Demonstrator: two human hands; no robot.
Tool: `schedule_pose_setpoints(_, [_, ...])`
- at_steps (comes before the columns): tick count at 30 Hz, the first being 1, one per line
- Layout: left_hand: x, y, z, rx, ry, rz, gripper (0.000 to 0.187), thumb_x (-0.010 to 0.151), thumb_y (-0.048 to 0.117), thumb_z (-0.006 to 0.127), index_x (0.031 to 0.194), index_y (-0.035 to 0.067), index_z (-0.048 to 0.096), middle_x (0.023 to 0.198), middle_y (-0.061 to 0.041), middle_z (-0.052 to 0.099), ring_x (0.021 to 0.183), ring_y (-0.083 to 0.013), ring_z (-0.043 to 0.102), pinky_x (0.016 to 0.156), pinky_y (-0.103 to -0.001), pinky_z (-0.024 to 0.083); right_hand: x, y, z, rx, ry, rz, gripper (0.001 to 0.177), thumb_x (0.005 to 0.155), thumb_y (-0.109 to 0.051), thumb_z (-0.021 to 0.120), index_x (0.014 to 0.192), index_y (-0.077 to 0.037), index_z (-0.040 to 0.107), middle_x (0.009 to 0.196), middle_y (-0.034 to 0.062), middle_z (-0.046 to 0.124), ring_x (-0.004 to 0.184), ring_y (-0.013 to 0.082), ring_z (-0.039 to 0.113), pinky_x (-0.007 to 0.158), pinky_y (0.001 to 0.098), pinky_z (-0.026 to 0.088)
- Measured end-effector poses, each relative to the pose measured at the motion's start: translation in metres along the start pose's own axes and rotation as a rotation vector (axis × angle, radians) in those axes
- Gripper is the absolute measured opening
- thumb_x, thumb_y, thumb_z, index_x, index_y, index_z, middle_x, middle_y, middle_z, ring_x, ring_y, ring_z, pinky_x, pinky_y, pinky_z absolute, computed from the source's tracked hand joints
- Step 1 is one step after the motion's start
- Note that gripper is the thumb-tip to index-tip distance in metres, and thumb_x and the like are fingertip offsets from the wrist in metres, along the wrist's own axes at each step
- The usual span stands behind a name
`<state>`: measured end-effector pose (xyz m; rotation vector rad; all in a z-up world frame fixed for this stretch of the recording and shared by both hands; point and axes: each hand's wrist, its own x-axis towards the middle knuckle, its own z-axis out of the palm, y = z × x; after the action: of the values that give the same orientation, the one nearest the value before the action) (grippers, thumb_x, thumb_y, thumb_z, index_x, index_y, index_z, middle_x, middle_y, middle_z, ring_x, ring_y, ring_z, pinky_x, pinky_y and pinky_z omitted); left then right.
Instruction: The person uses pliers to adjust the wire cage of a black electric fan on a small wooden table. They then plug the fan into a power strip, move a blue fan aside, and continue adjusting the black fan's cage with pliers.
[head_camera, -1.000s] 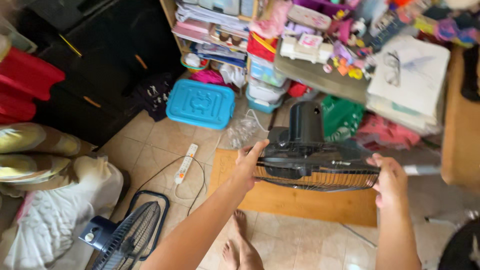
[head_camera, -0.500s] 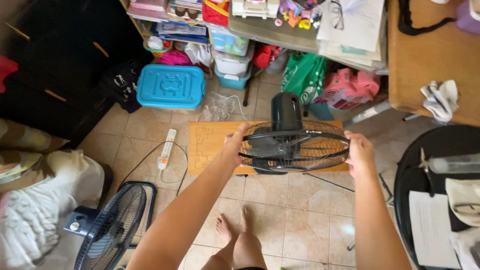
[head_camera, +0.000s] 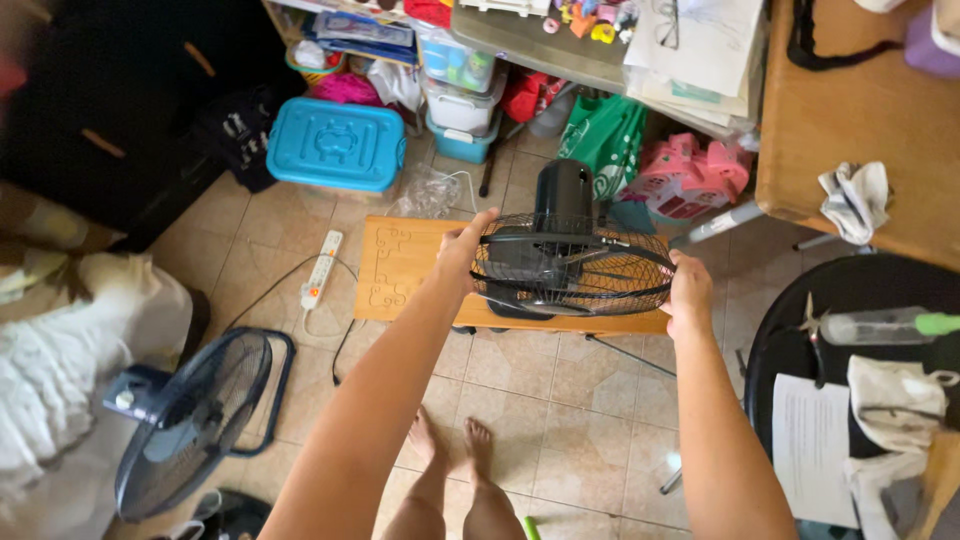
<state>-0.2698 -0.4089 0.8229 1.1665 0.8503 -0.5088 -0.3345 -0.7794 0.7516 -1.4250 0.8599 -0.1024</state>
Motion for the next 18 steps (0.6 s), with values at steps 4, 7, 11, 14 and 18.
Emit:
schedule_pose_setpoints(4, [0.000, 0.002, -0.001, 0.026, 0.038, -0.030, 0.114, 0.062, 0.056, 0.083, 0.155, 0.014, 0.033, 0.143, -0.021, 0.050, 0.118, -0.0427, 0.059, 0.085, -0.074, 0.045, 0.018, -0.003, 0.003, -0.214, 0.009, -0.335, 0.029, 0.105, -0.033, 0.062, 0.120, -0.009, 0.066, 0.112, 0.0076, 0.069, 0.098, 0.0213, 0.062, 0.082, 0.0398, 0.049])
schedule_pose_setpoints(7, [0.004, -0.009, -0.005, 0.008, 0.064, 0.091, 0.126, 0.063, 0.066, 0.084, 0.161, 0.009, 0.028, 0.137, -0.022, 0.062, 0.095, -0.0341, 0.064, 0.096, -0.063, 0.053, -0.002, -0.034, 0.023, -0.326, 0.090, -0.515, 0.034, 0.105, -0.039, 0.063, 0.121, -0.010, 0.069, 0.120, 0.0077, 0.071, 0.111, 0.0237, 0.065, 0.096, 0.0381, 0.049])
schedule_pose_setpoints(11, [0.001, -0.021, -0.022, -0.179, -0.048, 0.196, 0.118, 0.064, 0.050, 0.085, 0.157, 0.012, 0.025, 0.128, -0.024, 0.061, 0.112, -0.0340, 0.063, 0.091, -0.055, 0.055, -0.090, -0.105, 0.076, -0.479, -0.080, -1.036, 0.020, 0.110, -0.021, 0.066, 0.121, -0.005, 0.068, 0.124, 0.0173, 0.073, 0.116, 0.0289, 0.068, 0.104, 0.0414, 0.051])
schedule_pose_setpoints(14, [-0.012, -0.021, -0.065, -0.084, -0.056, 0.414, 0.094, 0.071, 0.047, 0.084, 0.146, 0.004, 0.047, 0.131, -0.026, 0.066, 0.115, -0.0324, 0.066, 0.095, -0.046, 0.055, -0.171, -0.143, 0.138, -0.721, -0.083, -1.473, 0.021, 0.100, -0.006, 0.074, 0.121, -0.004, 0.075, 0.131, 0.0211, 0.074, 0.121, 0.0422, 0.061, 0.104, 0.0471, 0.048])
schedule_pose_setpoints(18, [-0.033, -0.027, -0.159, 0.055, 0.149, 0.577, 0.067, 0.084, 0.044, 0.079, 0.137, 0.005, 0.065, 0.135, -0.019, 0.063, 0.119, -0.0214, 0.058, 0.097, -0.040, 0.048, -0.261, -0.144, 0.231, -0.427, -0.599, -1.375, 0.012, 0.104, -0.008, 0.067, 0.115, -0.004, 0.071, 0.132, 0.0197, 0.070, 0.128, 0.0334, 0.067, 0.112, 0.0417, 0.050])
